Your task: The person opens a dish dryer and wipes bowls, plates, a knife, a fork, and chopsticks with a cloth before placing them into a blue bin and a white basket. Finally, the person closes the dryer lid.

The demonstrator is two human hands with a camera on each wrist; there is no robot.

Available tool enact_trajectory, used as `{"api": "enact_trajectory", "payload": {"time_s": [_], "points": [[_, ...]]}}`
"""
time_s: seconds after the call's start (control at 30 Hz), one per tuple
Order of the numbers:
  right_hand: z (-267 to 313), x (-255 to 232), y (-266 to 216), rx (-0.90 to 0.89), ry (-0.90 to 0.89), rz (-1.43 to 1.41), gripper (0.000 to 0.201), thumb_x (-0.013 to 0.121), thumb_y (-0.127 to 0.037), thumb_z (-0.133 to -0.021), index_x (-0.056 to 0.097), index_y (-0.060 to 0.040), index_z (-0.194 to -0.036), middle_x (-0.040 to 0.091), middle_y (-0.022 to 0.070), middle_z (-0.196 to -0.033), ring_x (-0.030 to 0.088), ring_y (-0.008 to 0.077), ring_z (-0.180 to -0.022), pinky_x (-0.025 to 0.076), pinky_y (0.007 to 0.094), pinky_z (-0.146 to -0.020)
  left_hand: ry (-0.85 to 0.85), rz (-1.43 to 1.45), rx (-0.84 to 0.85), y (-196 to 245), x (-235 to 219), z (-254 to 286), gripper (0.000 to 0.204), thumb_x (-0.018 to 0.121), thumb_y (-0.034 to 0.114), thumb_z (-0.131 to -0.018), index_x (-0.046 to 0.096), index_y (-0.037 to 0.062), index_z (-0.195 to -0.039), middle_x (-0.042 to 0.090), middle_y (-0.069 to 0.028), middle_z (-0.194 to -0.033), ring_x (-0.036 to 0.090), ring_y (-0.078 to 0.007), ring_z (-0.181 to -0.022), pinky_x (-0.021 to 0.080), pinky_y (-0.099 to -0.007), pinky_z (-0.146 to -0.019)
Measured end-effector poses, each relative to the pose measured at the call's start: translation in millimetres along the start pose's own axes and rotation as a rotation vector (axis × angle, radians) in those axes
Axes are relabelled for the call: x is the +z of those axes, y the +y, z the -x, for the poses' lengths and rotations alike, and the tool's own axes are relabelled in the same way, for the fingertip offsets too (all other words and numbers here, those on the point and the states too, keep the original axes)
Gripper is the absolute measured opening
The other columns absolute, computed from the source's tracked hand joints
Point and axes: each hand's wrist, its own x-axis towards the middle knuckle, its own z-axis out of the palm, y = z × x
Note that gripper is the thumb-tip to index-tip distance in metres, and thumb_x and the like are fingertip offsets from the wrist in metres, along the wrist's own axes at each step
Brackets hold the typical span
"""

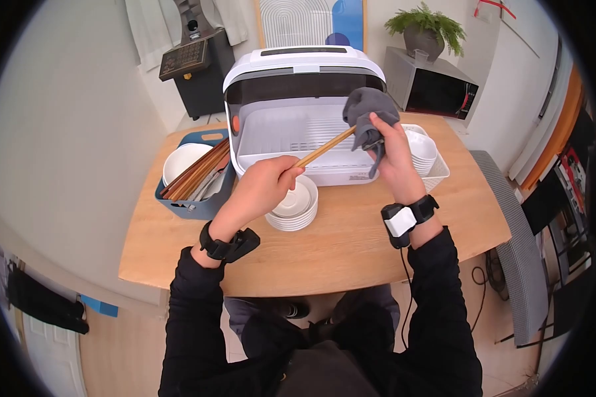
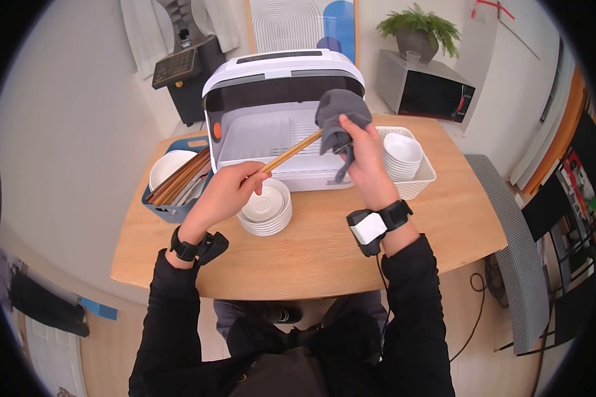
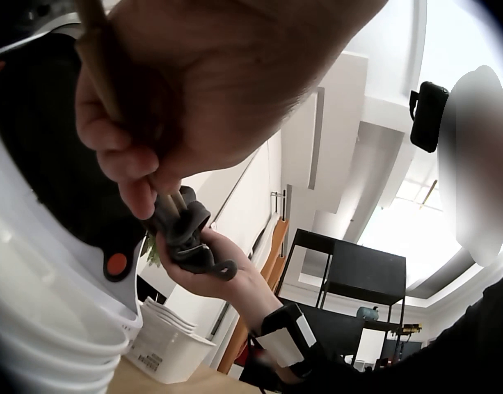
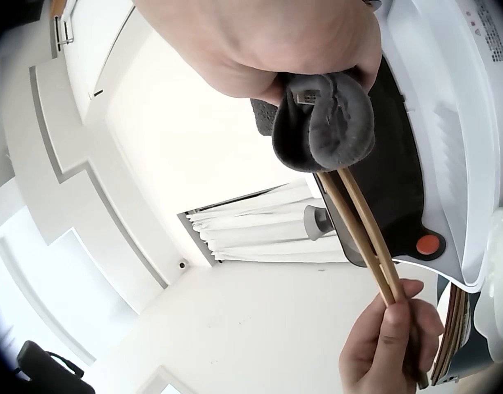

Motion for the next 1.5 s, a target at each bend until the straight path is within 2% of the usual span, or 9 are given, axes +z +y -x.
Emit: {"api": "enact_trajectory", "payload": {"time_s": [0.23,0.4,0.5,0.53,0.6,0.87,1.0,1.17,1.5], "points": [[3,-20,10,0.078,0.049,0.037,0.035,0.068,-0.01,-0.09,0.053,-0.0085,-0.121,0.066,0.0063,-0.108,0.067,0.0153,-0.09,0.056,0.0284,-0.067,0.244,-0.207,0.008,-21,-67,36,0.019,0.055,0.014,-0.097,0.067,0.0021,-0.106,0.061,-0.0066,-0.07,0.055,-0.0174,-0.063,0.045,-0.0305,-0.061],[-2,-34,19,0.154,-0.052,0.027,0.037,0.066,-0.012,-0.091,0.053,-0.0103,-0.125,0.065,0.0049,-0.11,0.066,0.0137,-0.091,0.057,0.0298,-0.074,0.324,-0.442,-0.232,-61,-119,49,0.02,0.058,0.018,-0.095,0.069,0.0042,-0.105,0.063,-0.0073,-0.07,0.059,-0.019,-0.064,0.046,-0.0321,-0.062],[-13,-47,28,0.207,-0.065,0.089,0.034,0.065,-0.013,-0.092,0.054,-0.0108,-0.124,0.066,0.004,-0.107,0.066,0.0134,-0.089,0.057,0.0303,-0.069,0.288,-0.614,-0.342,-97,-135,44,0.022,0.059,0.022,-0.093,0.07,0.0054,-0.103,0.066,-0.0083,-0.072,0.062,-0.0224,-0.066,0.048,-0.035,-0.064],[-14,-46,30,0.212,-0.044,0.085,0.033,0.063,-0.013,-0.092,0.054,-0.0111,-0.124,0.066,0.0042,-0.104,0.066,0.0136,-0.084,0.051,0.0293,-0.06,0.263,-0.679,-0.381,-103,-138,42,0.022,0.06,0.023,-0.093,0.07,0.0058,-0.102,0.067,-0.0086,-0.073,0.063,-0.0237,-0.067,0.049,-0.036,-0.065],[-15,-45,35,0.22,0.0,0.078,0.032,0.059,-0.012,-0.093,0.052,-0.0118,-0.124,0.067,0.0046,-0.097,0.067,0.0139,-0.073,0.04,0.0274,-0.041,0.21,-0.644,-0.478,-106,-135,35,0.022,0.06,0.023,-0.092,0.07,0.0067,-0.101,0.069,-0.0128,-0.087,0.065,-0.0303,-0.083,0.051,-0.0407,-0.073],[-7,-44,30,0.229,-0.007,0.076,0.032,0.059,-0.012,-0.093,0.052,-0.0132,-0.125,0.067,0.0032,-0.098,0.067,0.0135,-0.077,0.044,0.0274,-0.046,0.114,-0.763,-0.59,-173,-123,11,0.021,0.063,0.025,-0.089,0.072,0.0085,-0.1,0.07,-0.0135,-0.098,0.066,-0.0323,-0.095,0.052,-0.0437,-0.082],[5,-32,21,0.238,0.094,0.094,0.03,0.061,-0.014,-0.092,0.054,-0.0121,-0.121,0.067,0.002,-0.096,0.067,0.0127,-0.076,0.045,0.0266,-0.046,0.116,-0.747,-0.608,-181,-121,14,0.022,0.06,0.023,-0.089,0.072,0.0084,-0.101,0.071,-0.0145,-0.101,0.066,-0.0332,-0.096,0.052,-0.0434,-0.083],[0,-43,24,0.224,0.02,0.145,0.027,0.063,-0.018,-0.092,0.054,-0.0119,-0.116,0.066,0.0007,-0.093,0.066,0.0107,-0.076,0.046,0.0261,-0.049,0.052,-0.731,-0.677,-193,-114,5,0.023,0.061,0.024,-0.088,0.072,0.0078,-0.101,0.071,-0.0156,-0.102,0.066,-0.0331,-0.097,0.052,-0.0427,-0.085],[-3,-53,25,0.202,-0.034,0.161,0.029,0.064,-0.017,-0.092,0.054,-0.0128,-0.118,0.066,-0.0014,-0.096,0.065,0.0089,-0.08,0.049,0.0254,-0.058,-0.029,-0.676,-0.578,-215,-105,-4,0.028,0.057,0.022,-0.089,0.071,0.0024,-0.103,0.069,-0.0209,-0.107,0.065,-0.0359,-0.1,0.051,-0.0439,-0.088]]}}
